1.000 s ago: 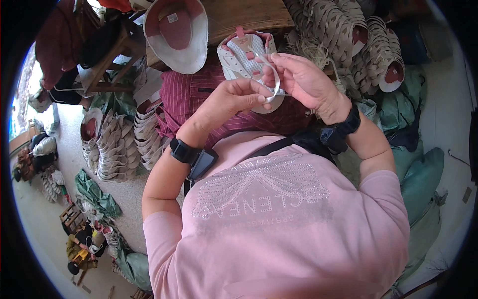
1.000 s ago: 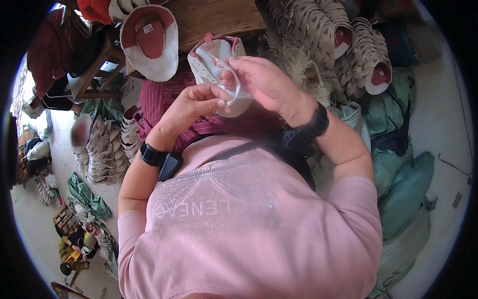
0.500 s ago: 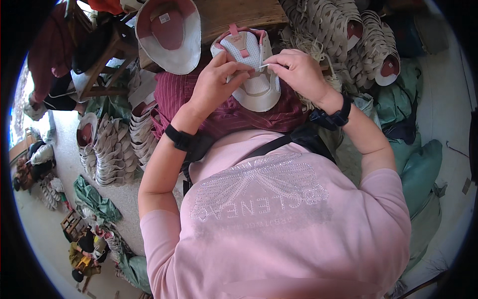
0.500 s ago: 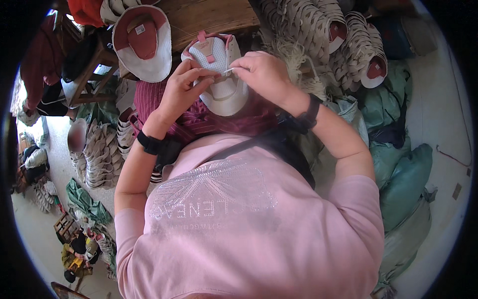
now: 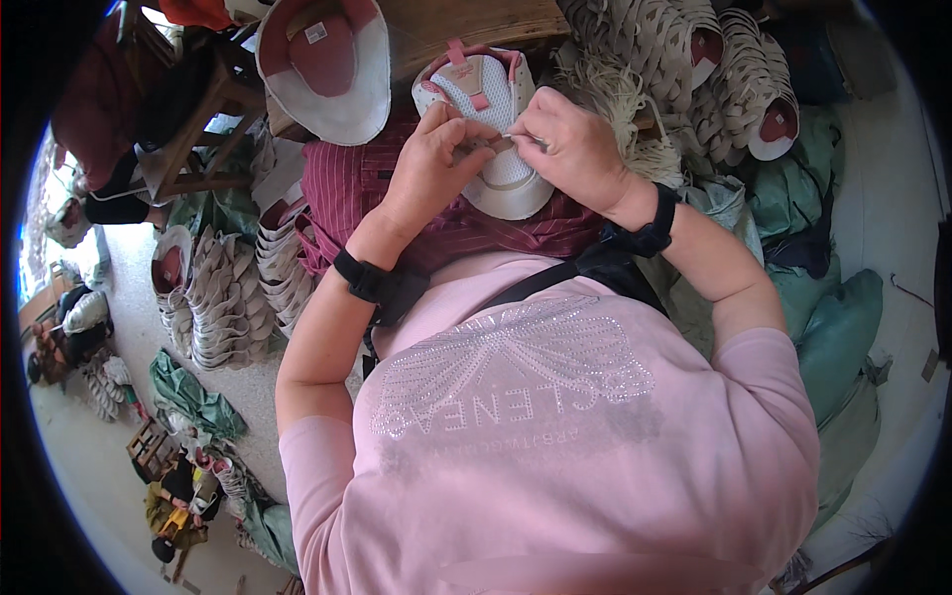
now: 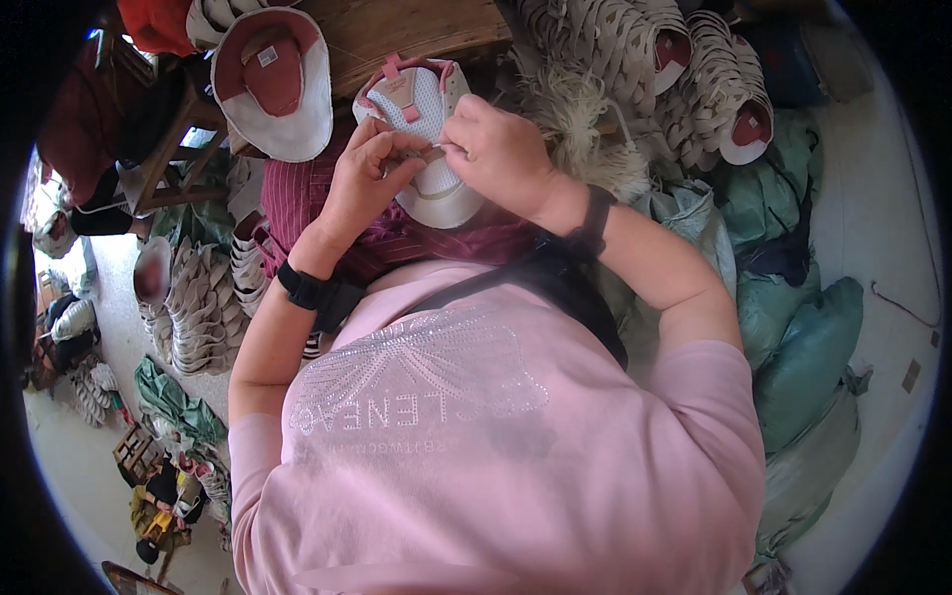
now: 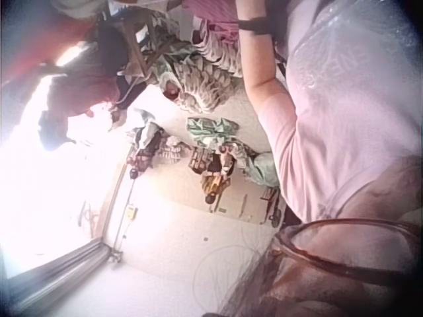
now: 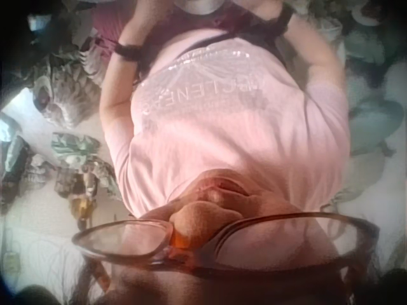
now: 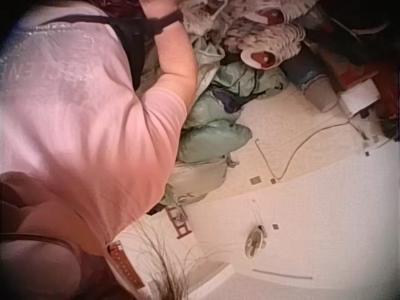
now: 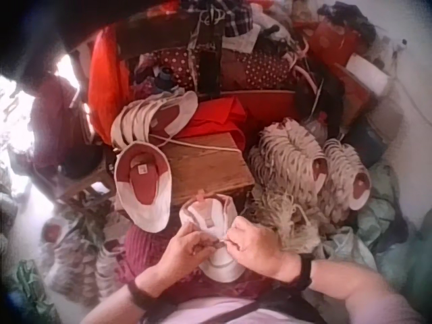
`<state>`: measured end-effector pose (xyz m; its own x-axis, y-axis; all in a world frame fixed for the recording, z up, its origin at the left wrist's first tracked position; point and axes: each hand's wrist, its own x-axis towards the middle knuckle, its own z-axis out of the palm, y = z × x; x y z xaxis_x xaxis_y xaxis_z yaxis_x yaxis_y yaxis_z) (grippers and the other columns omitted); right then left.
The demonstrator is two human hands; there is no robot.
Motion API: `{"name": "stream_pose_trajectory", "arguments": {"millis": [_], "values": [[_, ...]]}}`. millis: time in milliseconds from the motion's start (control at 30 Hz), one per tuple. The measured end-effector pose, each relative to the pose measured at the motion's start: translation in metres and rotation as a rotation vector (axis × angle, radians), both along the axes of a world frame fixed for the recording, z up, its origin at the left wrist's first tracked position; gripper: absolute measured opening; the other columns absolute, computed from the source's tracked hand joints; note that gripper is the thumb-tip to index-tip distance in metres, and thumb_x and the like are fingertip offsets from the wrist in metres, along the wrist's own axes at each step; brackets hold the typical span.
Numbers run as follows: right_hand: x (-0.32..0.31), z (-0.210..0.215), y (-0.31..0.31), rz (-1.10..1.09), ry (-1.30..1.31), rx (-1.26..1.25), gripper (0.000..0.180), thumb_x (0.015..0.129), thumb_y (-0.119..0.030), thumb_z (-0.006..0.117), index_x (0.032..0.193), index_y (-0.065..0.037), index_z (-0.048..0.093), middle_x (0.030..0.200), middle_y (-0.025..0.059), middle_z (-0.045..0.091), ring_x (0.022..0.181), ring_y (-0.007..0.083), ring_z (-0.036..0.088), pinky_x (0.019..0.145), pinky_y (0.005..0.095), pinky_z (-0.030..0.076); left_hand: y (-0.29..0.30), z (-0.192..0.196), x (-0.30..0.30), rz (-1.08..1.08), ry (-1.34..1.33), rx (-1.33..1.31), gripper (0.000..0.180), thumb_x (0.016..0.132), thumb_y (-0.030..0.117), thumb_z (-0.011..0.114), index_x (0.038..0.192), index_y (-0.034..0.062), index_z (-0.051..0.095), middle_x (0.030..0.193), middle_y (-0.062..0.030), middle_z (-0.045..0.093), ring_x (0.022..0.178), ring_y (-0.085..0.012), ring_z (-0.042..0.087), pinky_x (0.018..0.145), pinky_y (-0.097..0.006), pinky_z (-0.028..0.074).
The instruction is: The recorder is lacing up a white and pink athletic shoe.
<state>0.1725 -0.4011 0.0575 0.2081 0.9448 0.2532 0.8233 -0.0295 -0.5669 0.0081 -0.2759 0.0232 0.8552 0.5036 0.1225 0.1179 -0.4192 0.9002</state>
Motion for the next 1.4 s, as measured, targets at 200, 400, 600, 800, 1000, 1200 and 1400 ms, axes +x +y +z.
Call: {"name": "stream_pose_trajectory", "arguments": {"millis": [200, 400, 600, 800, 1000, 1200, 1400], "values": [[-0.005, -0.007, 0.006, 0.059, -0.200, -0.022, 0.007, 0.077, -0.010, 0.063, 0.081, -0.008, 0.058, 0.086, 0.0086, 0.057, 0.069, 0.0304, 0.061, 0.059, 0.0404, 0.047, -0.001, -0.004, 0.000, 0.016, -0.011, -0.024, 0.023, 0.078, 0.005, 0.072, 0.100, 0.0036, 0.070, 0.092, -0.0092, 0.052, 0.082, -0.0234, 0.060, 0.071, -0.031, 0.050], [0.003, -0.011, 0.009, 0.080, 0.107, -0.042, 0.008, 0.077, -0.010, 0.063, 0.082, -0.006, 0.059, 0.079, 0.0110, 0.057, 0.067, 0.0316, 0.059, 0.059, 0.0399, 0.047, -0.001, -0.002, 0.000, 0.005, 0.011, -0.006, 0.024, 0.076, 0.004, 0.072, 0.100, 0.0038, 0.069, 0.091, -0.0092, 0.053, 0.080, -0.0231, 0.059, 0.070, -0.031, 0.050], [0.001, -0.011, 0.008, 0.057, 0.188, -0.048, 0.008, 0.079, -0.011, 0.064, 0.083, -0.005, 0.061, 0.078, 0.0111, 0.058, 0.069, 0.0306, 0.060, 0.060, 0.0380, 0.048, 0.000, -0.003, -0.001, 0.011, 0.000, 0.009, 0.022, 0.076, 0.003, 0.071, 0.097, 0.0033, 0.068, 0.091, -0.0096, 0.053, 0.079, -0.0234, 0.060, 0.070, -0.031, 0.050], [0.001, -0.014, 0.009, 0.108, -0.203, 0.022, 0.009, 0.079, -0.011, 0.065, 0.081, -0.003, 0.062, 0.078, 0.0107, 0.060, 0.070, 0.0292, 0.061, 0.060, 0.0358, 0.048, -0.007, 0.006, -0.001, 0.072, 0.070, 0.082, 0.025, 0.076, 0.007, 0.073, 0.099, 0.0039, 0.066, 0.094, -0.0107, 0.055, 0.081, -0.0258, 0.062, 0.072, -0.033, 0.052], [0.012, -0.021, 0.016, 0.080, 0.447, -0.135, 0.008, 0.078, -0.009, 0.064, 0.077, -0.001, 0.063, 0.077, 0.0114, 0.062, 0.066, 0.0257, 0.060, 0.061, 0.0292, 0.048, -0.002, 0.002, 0.002, 0.040, 0.081, 0.038, 0.023, 0.076, 0.008, 0.073, 0.098, 0.0037, 0.067, 0.095, -0.0107, 0.056, 0.081, -0.0259, 0.062, 0.072, -0.034, 0.052], [0.005, -0.016, 0.011, 0.084, 0.252, -0.056, 0.008, 0.077, -0.011, 0.062, 0.076, -0.003, 0.061, 0.076, 0.0123, 0.061, 0.068, 0.0296, 0.062, 0.060, 0.0358, 0.048, -0.006, 0.001, 0.003, 0.046, 0.095, -0.027, 0.022, 0.076, 0.006, 0.072, 0.097, 0.0027, 0.067, 0.095, -0.0112, 0.056, 0.080, -0.0264, 0.062, 0.072, -0.033, 0.052], [0.002, -0.014, 0.013, 0.128, -0.085, 0.020, 0.007, 0.079, -0.010, 0.061, 0.077, -0.003, 0.060, 0.075, 0.0103, 0.061, 0.068, 0.0284, 0.063, 0.059, 0.0372, 0.048, -0.007, -0.002, 0.002, 0.057, 0.069, 0.015, 0.019, 0.078, -0.001, 0.071, 0.097, -0.0006, 0.065, 0.091, -0.0058, 0.049, 0.074, -0.0131, 0.055, 0.068, -0.024, 0.049]]}}
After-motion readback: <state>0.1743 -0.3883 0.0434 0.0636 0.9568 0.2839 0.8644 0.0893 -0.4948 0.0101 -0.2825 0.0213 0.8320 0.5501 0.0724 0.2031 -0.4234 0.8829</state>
